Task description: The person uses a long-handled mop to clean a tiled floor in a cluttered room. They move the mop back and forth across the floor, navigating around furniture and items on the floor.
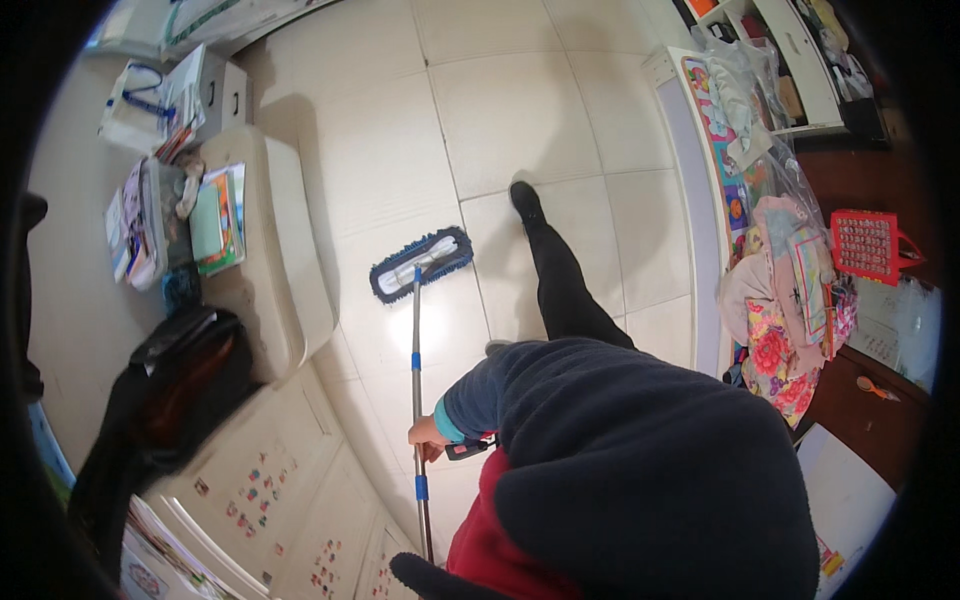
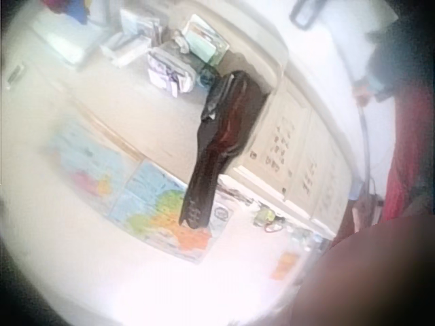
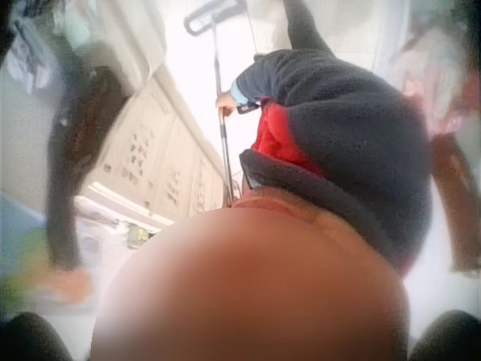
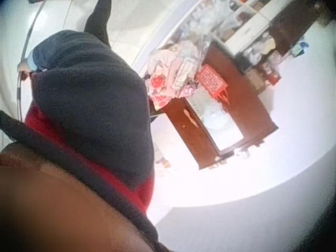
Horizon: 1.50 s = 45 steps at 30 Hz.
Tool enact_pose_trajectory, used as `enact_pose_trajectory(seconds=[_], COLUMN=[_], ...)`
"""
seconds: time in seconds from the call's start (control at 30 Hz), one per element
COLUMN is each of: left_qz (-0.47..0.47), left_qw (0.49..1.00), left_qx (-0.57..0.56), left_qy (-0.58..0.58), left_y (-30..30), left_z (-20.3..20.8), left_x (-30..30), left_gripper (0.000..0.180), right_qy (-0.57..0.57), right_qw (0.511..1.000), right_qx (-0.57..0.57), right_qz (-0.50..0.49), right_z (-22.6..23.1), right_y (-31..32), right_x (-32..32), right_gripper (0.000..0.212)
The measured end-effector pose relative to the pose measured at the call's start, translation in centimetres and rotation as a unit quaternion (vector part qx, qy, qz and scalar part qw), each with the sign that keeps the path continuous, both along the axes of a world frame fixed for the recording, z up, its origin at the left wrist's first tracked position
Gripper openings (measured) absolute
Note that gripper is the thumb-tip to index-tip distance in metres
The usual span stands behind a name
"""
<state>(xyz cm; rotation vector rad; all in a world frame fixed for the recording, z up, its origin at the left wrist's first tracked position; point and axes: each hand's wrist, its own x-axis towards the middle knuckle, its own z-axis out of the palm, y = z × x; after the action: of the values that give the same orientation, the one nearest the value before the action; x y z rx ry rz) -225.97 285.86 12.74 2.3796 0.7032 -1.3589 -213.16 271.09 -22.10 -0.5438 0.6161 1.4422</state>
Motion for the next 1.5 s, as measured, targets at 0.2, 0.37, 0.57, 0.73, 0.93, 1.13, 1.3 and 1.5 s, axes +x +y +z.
enact_pose_trajectory(seconds=[0.2, 0.37, 0.57, 0.73, 0.93, 1.13, 1.3, 1.5], left_qz=[-0.02, -0.047, 0.007, -0.109, -0.189, -0.191, -0.139, -0.05], left_qw=[0.998, 0.972, 0.97, 0.94, 0.879, 0.905, 0.948, 0.968], left_qx=[-0.04, -0.149, -0.196, -0.264, -0.324, -0.305, -0.25, -0.209], left_qy=[-0.053, -0.175, -0.143, -0.186, -0.296, -0.228, -0.136, -0.133], left_y=[-12.0, -27.9, -46.9, -57.5, -63.7, -57.3, -47.0, -33.4], left_z=[-3.5, -6.3, -14.0, -20.4, -22.2, -18.0, -12.2, -6.5], left_x=[10.6, 22.0, 40.1, 50.6, 50.8, 40.7, 26.7, 3.5], left_gripper=[0.055, 0.053, 0.054, 0.05, 0.046, 0.055, 0.055, 0.053], right_qy=[-0.14, -0.414, -0.654, -0.682, -0.749, -0.695, -0.711, -0.855], right_qw=[0.969, 0.838, 0.532, 0.375, 0.254, 0.312, 0.449, 0.419], right_qx=[-0.114, -0.304, -0.535, -0.61, -0.535, -0.507, -0.417, -0.095], right_qz=[-0.17, -0.186, -0.057, 0.148, 0.295, 0.403, 0.346, 0.29], right_z=[-3.2, -9.8, -15.4, -14.3, -12.6, -12.3, -13.3, -13.2], right_y=[-12.2, -27.1, -49.3, -66.4, -75.0, -71.0, -59.7, -43.9], right_x=[12.8, 27.0, 43.9, 51.8, 50.4, 42.4, 28.9, 8.4], right_gripper=[0.016, 0.016, 0.011, 0.011, 0.009, 0.005, 0.015, 0.024])
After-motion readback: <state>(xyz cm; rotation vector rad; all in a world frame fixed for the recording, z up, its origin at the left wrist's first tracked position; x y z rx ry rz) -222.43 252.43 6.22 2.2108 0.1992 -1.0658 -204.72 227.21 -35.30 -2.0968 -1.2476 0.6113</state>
